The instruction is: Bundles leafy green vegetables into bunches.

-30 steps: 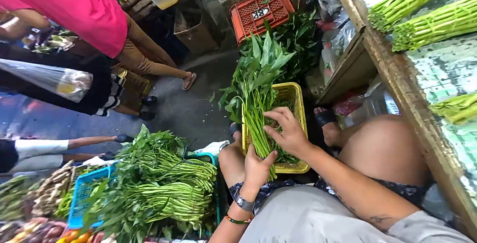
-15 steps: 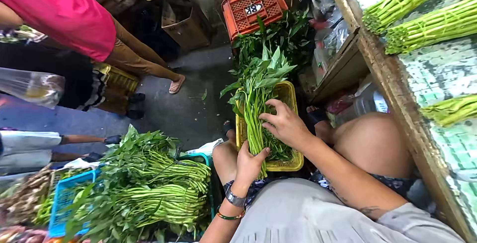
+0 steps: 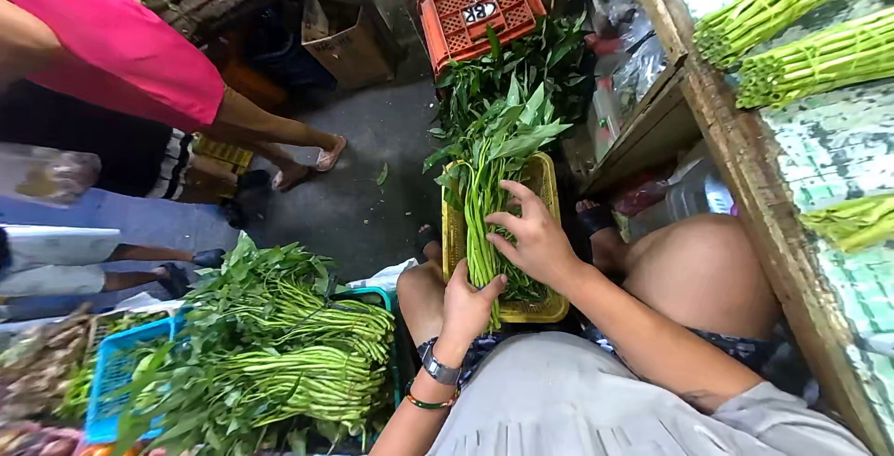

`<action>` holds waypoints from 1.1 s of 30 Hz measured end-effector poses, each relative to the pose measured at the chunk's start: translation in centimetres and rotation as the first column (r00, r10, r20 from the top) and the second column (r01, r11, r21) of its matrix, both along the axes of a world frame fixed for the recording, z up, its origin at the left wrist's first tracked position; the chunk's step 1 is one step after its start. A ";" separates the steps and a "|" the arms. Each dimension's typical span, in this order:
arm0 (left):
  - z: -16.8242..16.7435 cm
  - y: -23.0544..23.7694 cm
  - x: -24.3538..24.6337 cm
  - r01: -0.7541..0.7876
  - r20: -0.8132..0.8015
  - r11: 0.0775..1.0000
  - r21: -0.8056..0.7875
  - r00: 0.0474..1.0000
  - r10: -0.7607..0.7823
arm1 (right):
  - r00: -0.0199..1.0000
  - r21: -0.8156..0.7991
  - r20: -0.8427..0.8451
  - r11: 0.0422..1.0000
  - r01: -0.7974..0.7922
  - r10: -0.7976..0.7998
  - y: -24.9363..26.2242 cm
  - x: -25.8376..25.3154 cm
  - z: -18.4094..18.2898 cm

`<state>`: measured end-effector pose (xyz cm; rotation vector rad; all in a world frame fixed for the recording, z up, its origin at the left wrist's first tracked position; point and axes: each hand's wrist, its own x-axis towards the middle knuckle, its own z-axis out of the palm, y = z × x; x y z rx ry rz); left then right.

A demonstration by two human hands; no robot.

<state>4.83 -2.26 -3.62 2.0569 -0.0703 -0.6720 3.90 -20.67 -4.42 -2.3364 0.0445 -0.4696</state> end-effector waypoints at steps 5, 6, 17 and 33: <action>-0.2 -0.4 0.4 -0.034 0.058 0.999 -0.025 0.998 0.035 | 0.988 -0.145 -0.083 0.982 0.118 -0.131 -0.1 0.2 -0.4; -0.3 -0.4 0.4 -0.032 0.070 0.999 -0.031 0.997 0.034 | 0.985 -0.156 -0.096 0.980 0.125 -0.141 -0.3 0.2 -0.4; 0.1 0.0 0.6 0.013 0.150 0.999 0.039 0.988 -0.019 | 0.992 -0.096 0.090 0.991 0.098 -0.090 0.3 0.1 -0.4; -1.7 1.6 0.6 -0.139 0.620 0.958 0.251 0.783 -0.049 | 0.865 0.577 -0.499 0.764 0.289 0.050 0.9 0.0 2.0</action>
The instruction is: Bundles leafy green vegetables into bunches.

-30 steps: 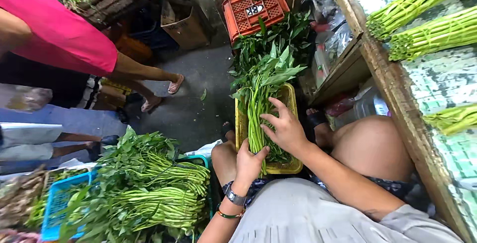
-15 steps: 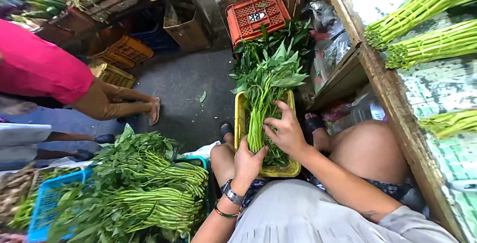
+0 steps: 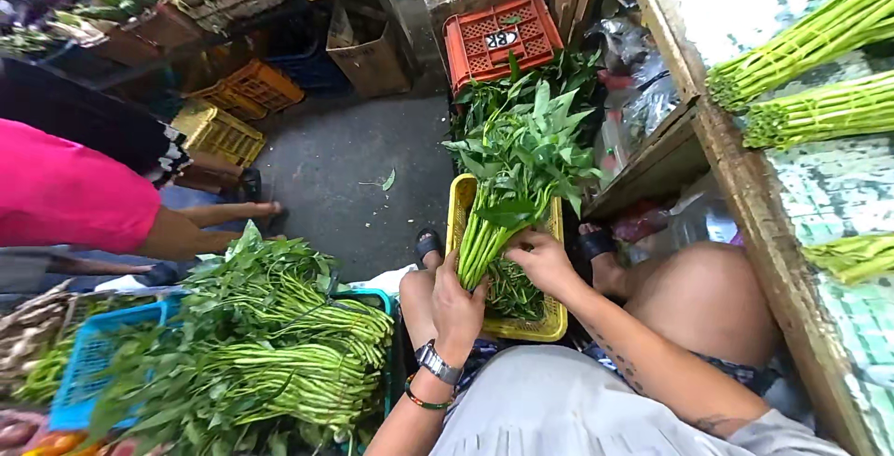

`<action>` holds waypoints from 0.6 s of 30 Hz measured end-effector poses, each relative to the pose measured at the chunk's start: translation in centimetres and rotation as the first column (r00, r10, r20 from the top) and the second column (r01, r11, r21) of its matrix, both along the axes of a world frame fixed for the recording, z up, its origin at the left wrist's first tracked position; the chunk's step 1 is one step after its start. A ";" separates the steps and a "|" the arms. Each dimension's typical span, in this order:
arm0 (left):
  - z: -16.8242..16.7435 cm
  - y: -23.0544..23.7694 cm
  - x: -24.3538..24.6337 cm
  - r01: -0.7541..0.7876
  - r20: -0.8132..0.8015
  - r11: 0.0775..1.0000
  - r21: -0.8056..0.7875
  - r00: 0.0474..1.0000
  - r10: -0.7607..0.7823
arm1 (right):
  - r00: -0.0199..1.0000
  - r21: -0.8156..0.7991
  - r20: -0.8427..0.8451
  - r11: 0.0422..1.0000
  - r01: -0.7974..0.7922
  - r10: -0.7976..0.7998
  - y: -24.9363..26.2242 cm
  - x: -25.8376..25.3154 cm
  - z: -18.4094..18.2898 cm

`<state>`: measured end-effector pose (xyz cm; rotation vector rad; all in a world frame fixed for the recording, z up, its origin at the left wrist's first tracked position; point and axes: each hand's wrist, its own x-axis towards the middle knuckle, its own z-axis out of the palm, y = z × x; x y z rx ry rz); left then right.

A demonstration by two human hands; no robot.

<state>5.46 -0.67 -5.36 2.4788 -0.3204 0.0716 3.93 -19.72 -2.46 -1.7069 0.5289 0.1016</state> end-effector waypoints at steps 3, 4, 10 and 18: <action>-0.4 0.4 0.3 -0.004 0.190 1.000 0.008 0.982 0.002 | 0.997 0.505 -0.078 0.863 0.014 0.029 -0.2 -0.1 0.5; -0.4 0.5 0.5 -0.008 0.238 1.000 0.019 0.971 0.003 | 0.993 0.643 -0.108 0.765 0.031 0.050 -0.3 -0.2 0.5; 0.4 0.7 1.7 0.037 0.338 0.999 -0.012 0.941 -0.031 | 0.995 0.953 -0.024 0.302 -0.006 0.095 -0.4 -1.4 -2.2; 0.3 0.8 3.4 0.034 0.444 0.999 0.002 0.896 -0.032 | 0.988 0.814 -0.109 0.559 0.154 -0.114 -1.1 -0.9 -1.7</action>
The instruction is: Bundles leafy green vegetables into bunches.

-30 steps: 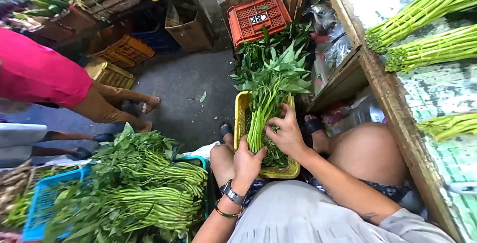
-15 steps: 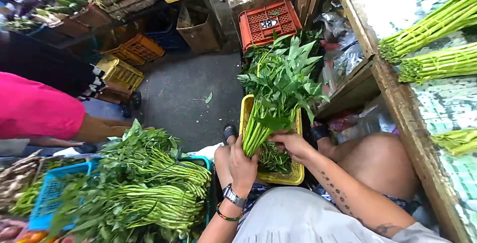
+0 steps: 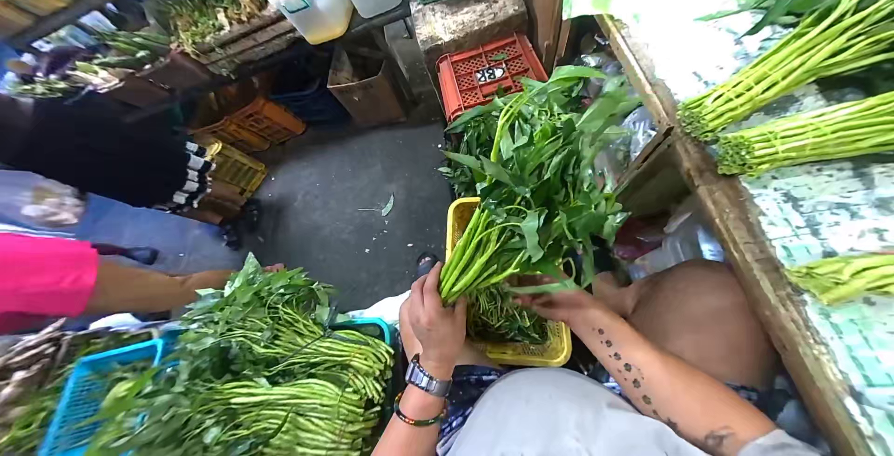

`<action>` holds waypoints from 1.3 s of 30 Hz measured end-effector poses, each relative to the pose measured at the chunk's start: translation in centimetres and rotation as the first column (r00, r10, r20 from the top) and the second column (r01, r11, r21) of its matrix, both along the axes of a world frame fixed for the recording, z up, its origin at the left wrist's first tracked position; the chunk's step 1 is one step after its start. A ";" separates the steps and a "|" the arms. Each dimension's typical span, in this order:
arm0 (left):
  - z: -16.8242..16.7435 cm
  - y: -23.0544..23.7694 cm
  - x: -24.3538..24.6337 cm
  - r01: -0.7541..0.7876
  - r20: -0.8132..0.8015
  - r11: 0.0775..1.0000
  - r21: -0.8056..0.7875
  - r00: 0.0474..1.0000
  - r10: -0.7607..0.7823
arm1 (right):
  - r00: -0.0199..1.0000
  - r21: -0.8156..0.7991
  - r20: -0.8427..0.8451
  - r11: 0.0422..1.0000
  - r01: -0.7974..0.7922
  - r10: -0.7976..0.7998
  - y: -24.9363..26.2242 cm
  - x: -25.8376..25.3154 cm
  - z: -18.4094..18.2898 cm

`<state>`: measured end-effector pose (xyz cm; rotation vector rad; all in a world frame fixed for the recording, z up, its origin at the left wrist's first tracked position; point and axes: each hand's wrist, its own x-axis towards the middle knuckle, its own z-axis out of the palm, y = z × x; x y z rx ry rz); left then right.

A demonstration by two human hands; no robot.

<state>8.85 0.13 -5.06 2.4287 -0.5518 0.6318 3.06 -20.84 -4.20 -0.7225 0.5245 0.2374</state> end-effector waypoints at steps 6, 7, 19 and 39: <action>0.6 -0.3 -0.5 -0.041 -0.051 0.999 0.031 0.998 0.042 | 0.929 -0.468 0.127 0.847 -0.252 0.347 0.8 0.3 0.6; 0.7 -0.7 -1.1 -0.023 -0.104 0.999 0.025 0.994 0.026 | 0.934 -0.364 0.211 0.910 -0.200 0.290 1.4 0.1 1.0; 1.9 -3.4 -2.3 0.092 -0.674 0.927 -0.362 0.662 -0.329 | 0.980 -0.328 0.198 0.943 0.059 0.008 0.0 0.0 0.0; 1.2 -3.8 -1.0 -0.058 -0.501 0.810 -0.583 0.811 -0.302 | 0.971 -0.132 0.174 0.974 0.187 -0.163 0.1 0.3 1.2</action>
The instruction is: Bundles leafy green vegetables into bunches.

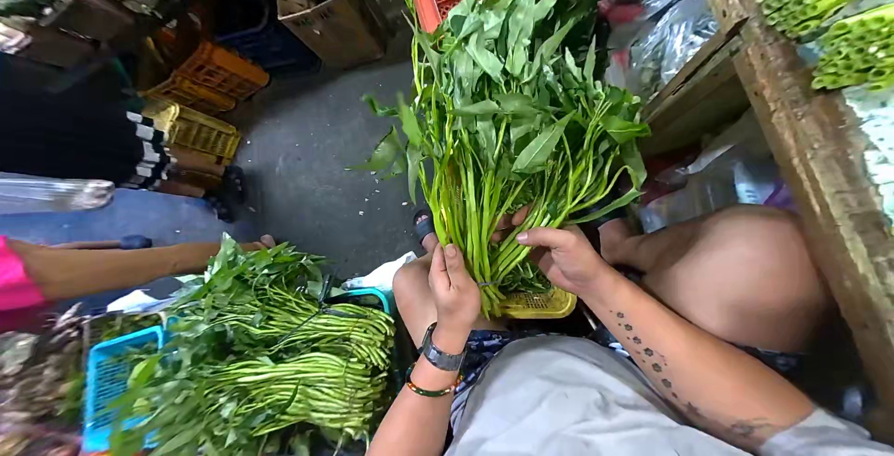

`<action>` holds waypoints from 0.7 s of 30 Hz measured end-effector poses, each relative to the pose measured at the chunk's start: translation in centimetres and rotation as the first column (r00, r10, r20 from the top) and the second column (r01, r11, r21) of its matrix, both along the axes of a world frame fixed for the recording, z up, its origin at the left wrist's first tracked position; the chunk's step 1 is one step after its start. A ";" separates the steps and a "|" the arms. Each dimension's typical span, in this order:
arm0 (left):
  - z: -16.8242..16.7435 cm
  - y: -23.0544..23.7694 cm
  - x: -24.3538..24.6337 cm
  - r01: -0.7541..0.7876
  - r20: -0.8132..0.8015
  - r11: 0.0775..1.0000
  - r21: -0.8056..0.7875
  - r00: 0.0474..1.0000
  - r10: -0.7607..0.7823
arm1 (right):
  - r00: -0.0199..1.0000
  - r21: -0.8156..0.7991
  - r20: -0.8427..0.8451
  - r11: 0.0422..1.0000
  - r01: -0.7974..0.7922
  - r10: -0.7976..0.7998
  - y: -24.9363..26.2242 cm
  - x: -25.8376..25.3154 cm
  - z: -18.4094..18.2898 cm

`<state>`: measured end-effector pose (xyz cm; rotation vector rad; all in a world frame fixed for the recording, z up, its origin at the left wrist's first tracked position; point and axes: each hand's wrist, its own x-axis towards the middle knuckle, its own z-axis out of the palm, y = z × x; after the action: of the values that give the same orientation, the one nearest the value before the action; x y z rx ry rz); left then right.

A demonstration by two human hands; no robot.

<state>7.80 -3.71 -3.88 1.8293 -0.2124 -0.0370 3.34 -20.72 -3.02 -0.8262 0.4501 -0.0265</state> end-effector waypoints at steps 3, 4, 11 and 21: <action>-0.1 0.0 0.2 0.003 -0.107 0.998 -0.059 0.994 -0.009 | 0.997 -0.096 0.075 0.995 -0.005 0.012 0.0 -0.1 -0.2; -0.3 0.0 0.3 0.004 -0.160 0.995 -0.100 0.987 -0.020 | 0.994 -0.117 0.108 0.993 -0.003 0.016 0.1 -0.2 -0.2; 1.6 -0.1 0.1 -0.040 -0.371 0.969 -0.244 0.927 -0.055 | 0.976 -0.132 0.210 0.991 -0.030 0.057 0.2 -0.7 0.2; 3.4 1.2 -1.6 0.134 -0.199 0.957 -0.257 0.962 -0.188 | 0.990 -0.099 0.142 0.995 0.012 0.002 1.4 -1.6 2.5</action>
<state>6.21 -2.52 -0.53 1.5473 -0.1992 -0.3167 1.77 -19.33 -0.57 -0.9144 0.3188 -0.1126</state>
